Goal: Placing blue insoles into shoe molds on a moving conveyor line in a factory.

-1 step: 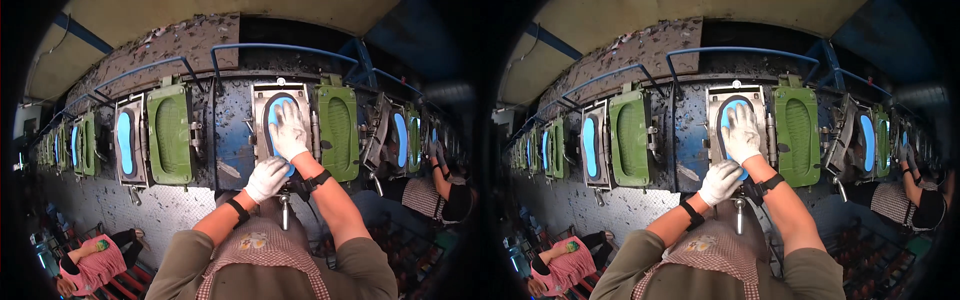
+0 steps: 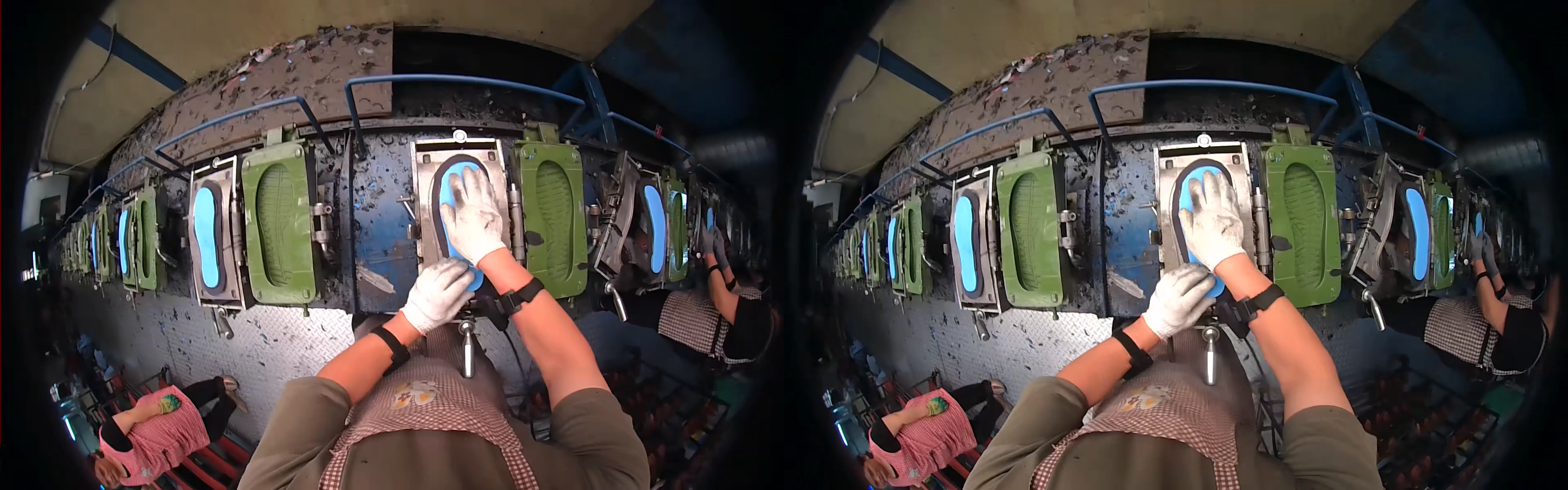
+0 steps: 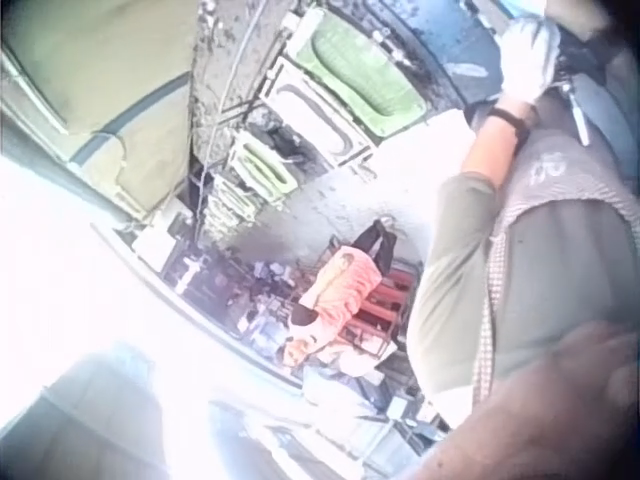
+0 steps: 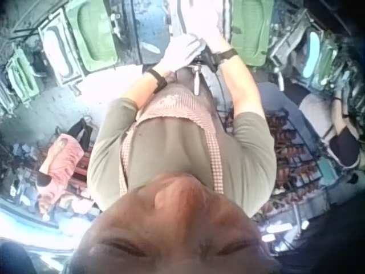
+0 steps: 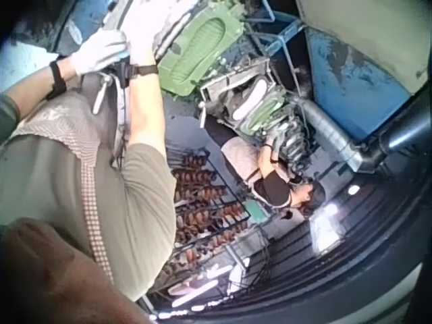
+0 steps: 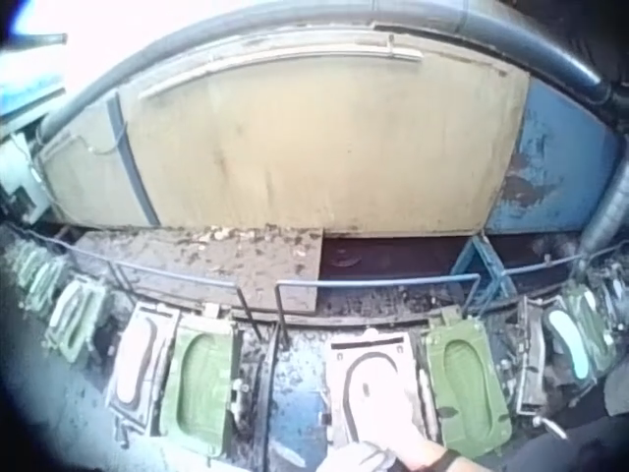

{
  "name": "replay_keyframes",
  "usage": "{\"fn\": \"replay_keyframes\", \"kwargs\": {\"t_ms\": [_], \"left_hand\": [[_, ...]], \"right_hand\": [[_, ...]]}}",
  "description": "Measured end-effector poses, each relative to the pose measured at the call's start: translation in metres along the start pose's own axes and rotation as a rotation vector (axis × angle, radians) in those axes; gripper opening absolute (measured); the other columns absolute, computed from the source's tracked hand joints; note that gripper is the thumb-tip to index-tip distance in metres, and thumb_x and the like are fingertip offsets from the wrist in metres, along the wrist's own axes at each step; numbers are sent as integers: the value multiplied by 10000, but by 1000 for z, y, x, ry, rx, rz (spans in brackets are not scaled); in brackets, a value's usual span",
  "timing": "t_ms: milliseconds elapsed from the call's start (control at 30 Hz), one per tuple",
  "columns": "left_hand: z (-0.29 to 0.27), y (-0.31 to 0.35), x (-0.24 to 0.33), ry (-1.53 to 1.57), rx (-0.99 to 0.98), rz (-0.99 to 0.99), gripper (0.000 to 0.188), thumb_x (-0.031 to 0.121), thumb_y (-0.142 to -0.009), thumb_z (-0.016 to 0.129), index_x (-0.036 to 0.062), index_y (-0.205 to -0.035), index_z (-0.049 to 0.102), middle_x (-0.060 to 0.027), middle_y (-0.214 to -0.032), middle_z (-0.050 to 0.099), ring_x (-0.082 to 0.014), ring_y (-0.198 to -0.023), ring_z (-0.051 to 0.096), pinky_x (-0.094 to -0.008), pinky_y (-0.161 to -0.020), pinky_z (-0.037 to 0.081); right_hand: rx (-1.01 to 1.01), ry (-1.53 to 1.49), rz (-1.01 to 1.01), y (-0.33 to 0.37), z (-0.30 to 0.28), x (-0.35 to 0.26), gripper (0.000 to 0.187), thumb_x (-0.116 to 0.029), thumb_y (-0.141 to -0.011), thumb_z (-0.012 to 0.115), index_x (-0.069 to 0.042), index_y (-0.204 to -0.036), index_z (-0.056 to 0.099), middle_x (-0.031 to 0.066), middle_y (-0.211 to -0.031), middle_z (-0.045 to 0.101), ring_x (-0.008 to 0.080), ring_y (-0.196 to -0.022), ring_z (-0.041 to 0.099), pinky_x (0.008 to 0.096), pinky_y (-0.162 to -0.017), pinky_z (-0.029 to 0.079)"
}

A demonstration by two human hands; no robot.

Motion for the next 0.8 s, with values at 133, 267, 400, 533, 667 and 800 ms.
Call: {"fn": "replay_keyframes", "kwargs": {"t_ms": [133,267,400,533,667,800], "left_hand": [[4,10,0,-5,-25,-5,370,132,-686,777,53,-1024,648,-119,-1114,619,-319,-1068,602,-417,-901,487],[2,4,-3,8,-24,8,329,135,-683,768,60,-977,642,-117,-1129,612,-325,-1086,587,-423,-911,474],[13,-8,0,33,-126,86,291,149,-712,710,51,-971,623,-139,-1204,570,-343,-1178,527,-490,-1013,424],[32,-41,-1,6,-551,363,325,252,-729,695,45,-968,619,-163,-1370,494,-361,-1348,384,-583,-1130,259],[41,-42,-16,176,-750,281,602,470,-846,608,54,-1273,525,-174,-1483,396,-333,-1436,280,-585,-1170,134],[54,-41,-4,63,-737,392,621,367,-848,614,67,-1371,463,-148,-1509,369,-326,-1435,283,-586,-1162,159]], "right_hand": [[12,-29,71,-37,-2,-3,375,-303,-810,626,-41,-1077,590,154,-1113,540,336,-1105,502,455,-964,420],[-50,43,79,-43,4,-2,309,-311,-810,618,-45,-968,620,134,-1034,587,308,-1006,545,436,-893,458],[-29,12,104,-33,-2,16,481,-372,-858,571,-12,-1177,563,182,-1254,547,351,-1238,465,436,-1055,376],[-124,-354,285,49,-42,55,514,-325,-943,498,-22,-1358,475,202,-1431,444,391,-1303,430,465,-1081,370],[-390,-883,1046,259,-32,21,381,-276,-940,584,-8,-1211,597,136,-1170,634,257,-1062,604,384,-936,482],[-1185,-664,700,269,13,-26,474,-469,-904,563,-11,-936,679,138,-807,698,251,-770,679,392,-742,537]]}}
Point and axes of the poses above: each hand's wrist, its own y-axis away from the middle knuckle, its own z-axis out of the palm, x = y × z, the point moved 9 cm from there along -y, towards the middle knuckle
